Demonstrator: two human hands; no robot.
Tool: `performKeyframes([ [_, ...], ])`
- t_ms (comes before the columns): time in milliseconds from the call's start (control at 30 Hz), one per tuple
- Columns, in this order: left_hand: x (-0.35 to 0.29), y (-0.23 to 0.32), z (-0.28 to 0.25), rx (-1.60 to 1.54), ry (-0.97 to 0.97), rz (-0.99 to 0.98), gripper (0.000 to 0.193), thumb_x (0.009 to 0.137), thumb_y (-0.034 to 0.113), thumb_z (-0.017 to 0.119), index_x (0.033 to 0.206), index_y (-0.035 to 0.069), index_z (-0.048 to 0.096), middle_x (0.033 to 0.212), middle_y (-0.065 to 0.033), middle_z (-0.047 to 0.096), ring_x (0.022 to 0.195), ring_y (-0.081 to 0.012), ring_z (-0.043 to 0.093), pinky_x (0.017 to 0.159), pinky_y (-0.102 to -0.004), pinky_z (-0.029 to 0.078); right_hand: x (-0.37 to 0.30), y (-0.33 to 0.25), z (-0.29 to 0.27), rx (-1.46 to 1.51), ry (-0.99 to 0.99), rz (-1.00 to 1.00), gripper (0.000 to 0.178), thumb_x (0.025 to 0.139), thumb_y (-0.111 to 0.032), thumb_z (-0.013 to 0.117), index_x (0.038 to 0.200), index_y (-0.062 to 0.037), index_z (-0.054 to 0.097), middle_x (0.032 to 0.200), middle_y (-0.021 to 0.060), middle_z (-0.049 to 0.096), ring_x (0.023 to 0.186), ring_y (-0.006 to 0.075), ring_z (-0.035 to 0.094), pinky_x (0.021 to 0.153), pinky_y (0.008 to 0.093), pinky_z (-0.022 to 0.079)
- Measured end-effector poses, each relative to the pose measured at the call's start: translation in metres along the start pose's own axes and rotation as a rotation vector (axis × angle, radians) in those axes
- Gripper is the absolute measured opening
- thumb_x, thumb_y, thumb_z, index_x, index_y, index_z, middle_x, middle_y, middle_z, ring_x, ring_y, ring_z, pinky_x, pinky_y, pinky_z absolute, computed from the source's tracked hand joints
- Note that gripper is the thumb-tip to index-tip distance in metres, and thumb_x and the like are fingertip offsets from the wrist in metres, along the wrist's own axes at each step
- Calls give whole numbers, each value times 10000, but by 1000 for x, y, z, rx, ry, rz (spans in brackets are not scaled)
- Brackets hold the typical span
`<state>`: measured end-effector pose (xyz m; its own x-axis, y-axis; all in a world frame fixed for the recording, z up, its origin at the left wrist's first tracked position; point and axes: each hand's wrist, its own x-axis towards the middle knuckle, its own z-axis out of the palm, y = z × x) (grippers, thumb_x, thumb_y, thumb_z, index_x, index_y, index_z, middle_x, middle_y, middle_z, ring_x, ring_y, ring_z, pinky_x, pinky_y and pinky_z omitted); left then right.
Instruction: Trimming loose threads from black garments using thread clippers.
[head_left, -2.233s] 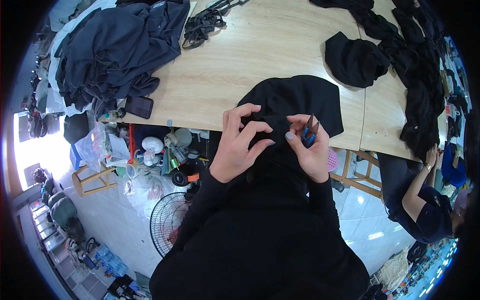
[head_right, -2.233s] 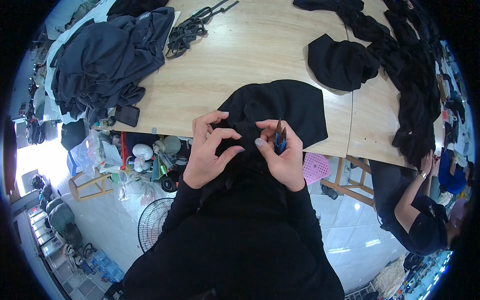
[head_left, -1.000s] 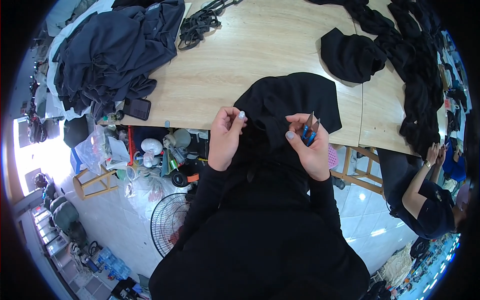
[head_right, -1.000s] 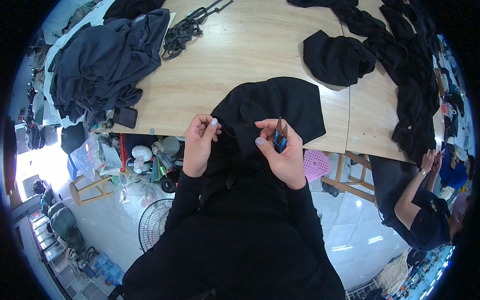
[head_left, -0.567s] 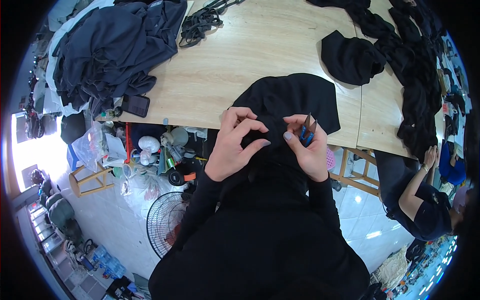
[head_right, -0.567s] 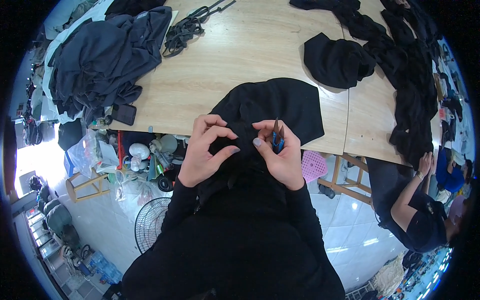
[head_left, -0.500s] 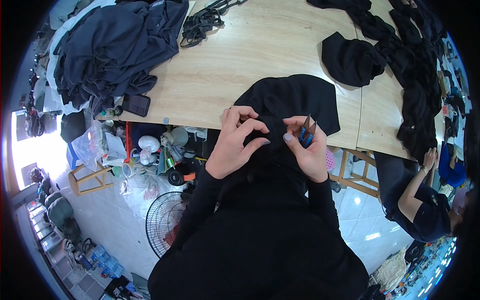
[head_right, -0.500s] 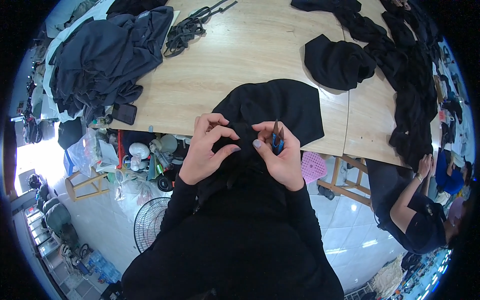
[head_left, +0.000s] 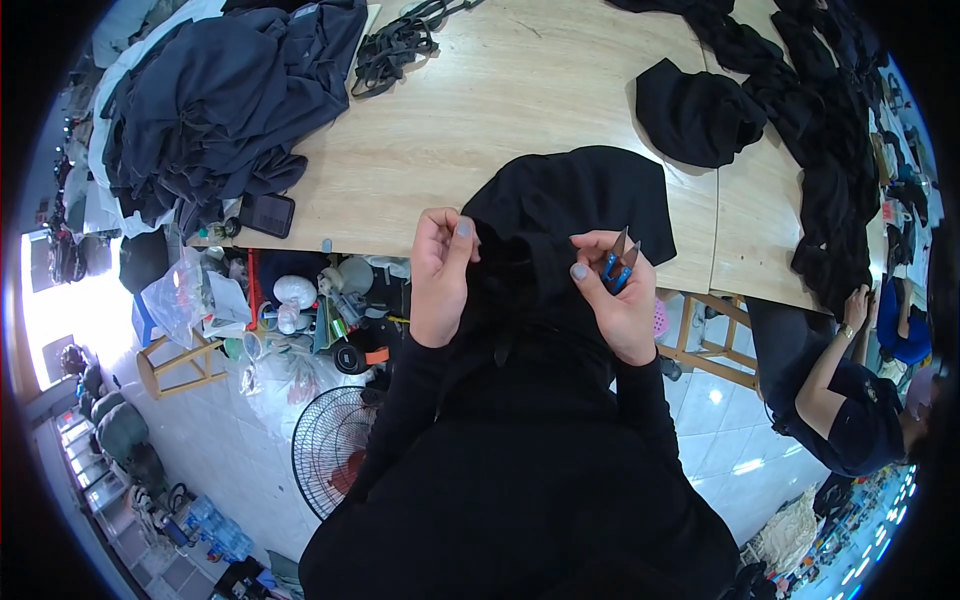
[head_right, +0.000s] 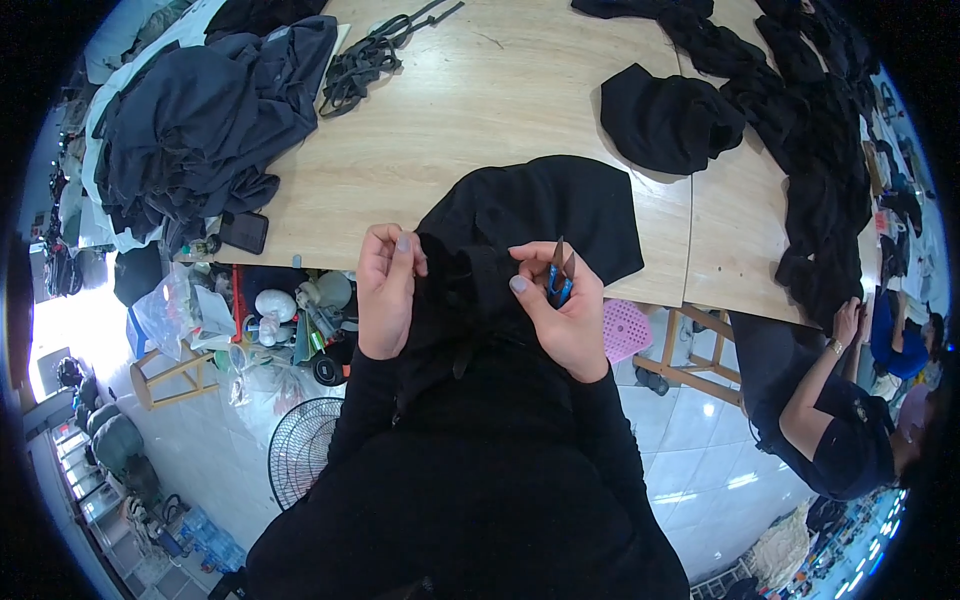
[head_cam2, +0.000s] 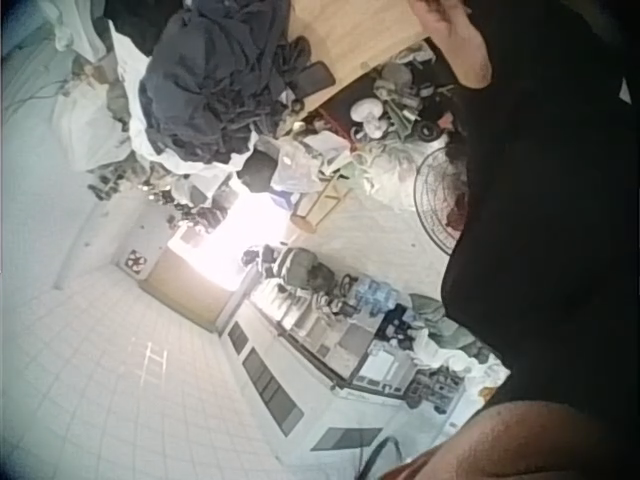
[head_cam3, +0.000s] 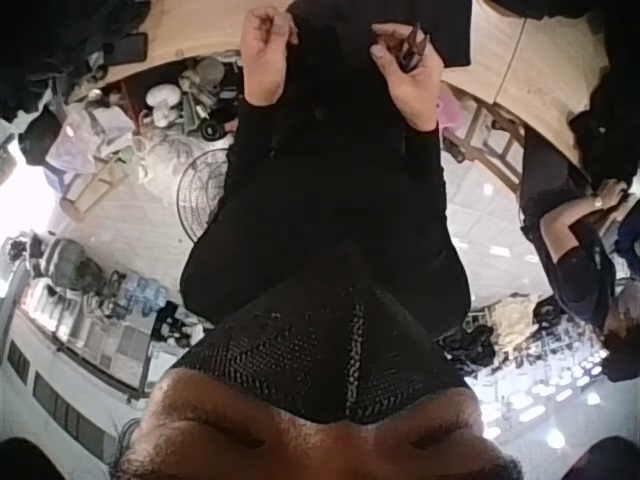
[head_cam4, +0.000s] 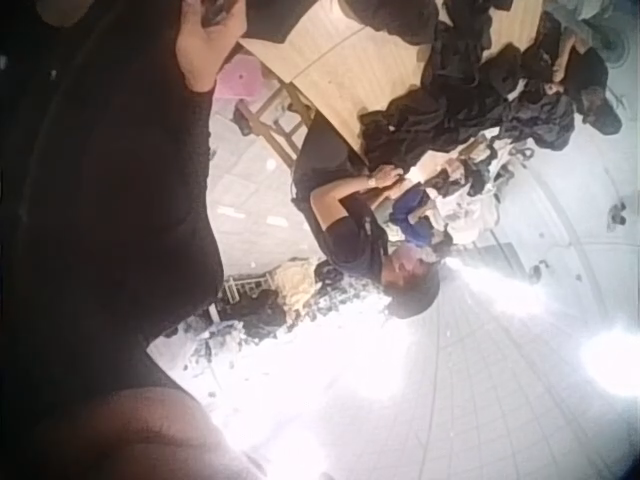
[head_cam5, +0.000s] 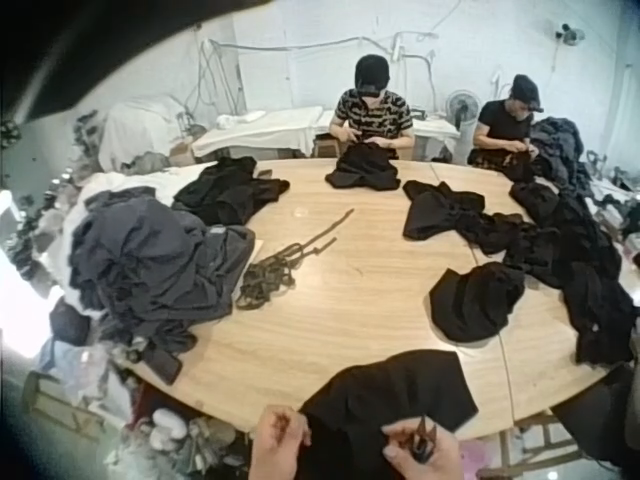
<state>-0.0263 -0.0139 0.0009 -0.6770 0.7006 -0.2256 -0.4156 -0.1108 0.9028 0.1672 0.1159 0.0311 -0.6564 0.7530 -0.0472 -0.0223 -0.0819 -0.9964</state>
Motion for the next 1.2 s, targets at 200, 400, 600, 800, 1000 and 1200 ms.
performKeyframes([
  [200,-20,6,18,84,-175,-53,324,979,-34,772,1168,58,525,1003,-29,696,955,-62,672,857,-241,544,2,1,5,-83,7,-48,266,963,65,735,1214,-22,717,940,-1,651,777,42,551,716,203,436],
  [400,-15,14,20,226,-117,-103,359,942,-119,741,1154,29,491,964,-93,739,887,-117,726,798,-269,601,0,-3,11,-115,-9,-1,272,962,97,712,1209,-17,714,925,-6,640,730,38,497,659,206,387],
  [600,-8,8,12,194,-136,-151,395,926,-153,716,1174,48,484,987,-97,740,905,-123,725,817,-282,603,-2,1,13,-153,-50,-24,267,960,98,713,1200,-19,712,899,-4,632,715,39,497,652,204,381],
  [800,0,10,1,11,-161,-267,334,960,-139,661,1177,50,490,1042,-86,710,957,-138,703,880,-290,579,-1,5,11,-151,-17,-34,266,960,93,719,1201,-18,711,893,-4,629,710,45,495,651,211,383],
  [1000,-13,28,7,846,-137,573,280,850,-118,742,1075,48,729,1078,-98,677,1016,-220,685,870,-327,551,3,5,10,-139,-12,6,262,968,83,719,1208,-21,711,889,-5,626,709,43,487,657,210,384],
  [1200,-3,34,9,1113,-317,890,340,735,-26,850,1054,88,816,1118,-27,751,1011,-263,685,872,-379,519,4,4,11,-139,-25,-10,279,963,88,718,1220,-21,707,893,-6,621,704,36,477,648,214,383],
])
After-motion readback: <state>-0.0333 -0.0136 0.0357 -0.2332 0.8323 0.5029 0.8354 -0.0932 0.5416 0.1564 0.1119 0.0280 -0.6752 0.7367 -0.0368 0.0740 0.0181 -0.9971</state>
